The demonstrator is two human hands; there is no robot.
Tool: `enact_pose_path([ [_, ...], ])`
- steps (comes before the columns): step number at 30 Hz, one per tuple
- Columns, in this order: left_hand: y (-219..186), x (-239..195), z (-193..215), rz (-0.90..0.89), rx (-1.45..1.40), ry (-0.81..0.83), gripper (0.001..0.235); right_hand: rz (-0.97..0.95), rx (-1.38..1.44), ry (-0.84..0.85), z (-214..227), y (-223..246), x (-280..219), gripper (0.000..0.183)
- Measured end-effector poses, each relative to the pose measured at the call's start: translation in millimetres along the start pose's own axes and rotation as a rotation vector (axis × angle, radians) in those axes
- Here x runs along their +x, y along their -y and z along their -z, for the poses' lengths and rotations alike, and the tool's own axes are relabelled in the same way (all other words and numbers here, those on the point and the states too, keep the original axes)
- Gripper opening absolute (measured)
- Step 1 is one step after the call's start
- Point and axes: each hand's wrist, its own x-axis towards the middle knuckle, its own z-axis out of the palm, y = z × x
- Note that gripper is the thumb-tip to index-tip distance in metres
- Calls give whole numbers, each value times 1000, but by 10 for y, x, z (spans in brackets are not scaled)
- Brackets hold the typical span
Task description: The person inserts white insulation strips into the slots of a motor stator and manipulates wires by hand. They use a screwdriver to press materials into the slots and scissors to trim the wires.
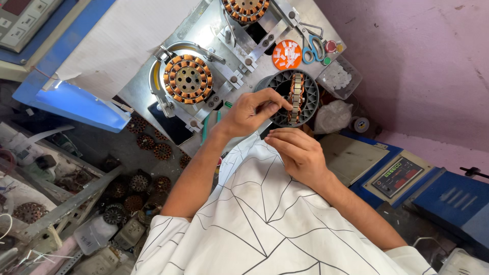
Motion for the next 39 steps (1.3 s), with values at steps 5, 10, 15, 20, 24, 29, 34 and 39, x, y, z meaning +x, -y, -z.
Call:
enact_pose_path([
  [5, 130, 33, -104, -158, 197, -125, 9, -347, 643, -226, 155, -233, -37, 18],
  [10, 189, 7, -213, -26, 288, -225, 7, -521, 963, -376, 163, -696, -26, 14],
  [15, 326, -46, -318, -1, -29, -292, 9, -480, 1038, -388, 114, -1013, -45, 10],
  [20, 289, -76, -334, 104, -525, -365, 8, -527, 1094, -421, 176, -1221, 53, 10],
  [24, 46, 22, -317, -36, -827, -327, 10, -377, 1194, -317, 382, -1253, 87, 12],
  [29, -181, 310, -413, -42, -783, -238, 8, -275, 200, -160, 638, -1114, 90, 25],
  [34, -408, 468, -567, 16, 66, -372, 38, -1, -225, -116, 947, -1130, 151, 16],
  [39, -478, 385, -662, 13, 660, -292, 46, 67, -244, -104, 1027, -1215, 173, 17],
])
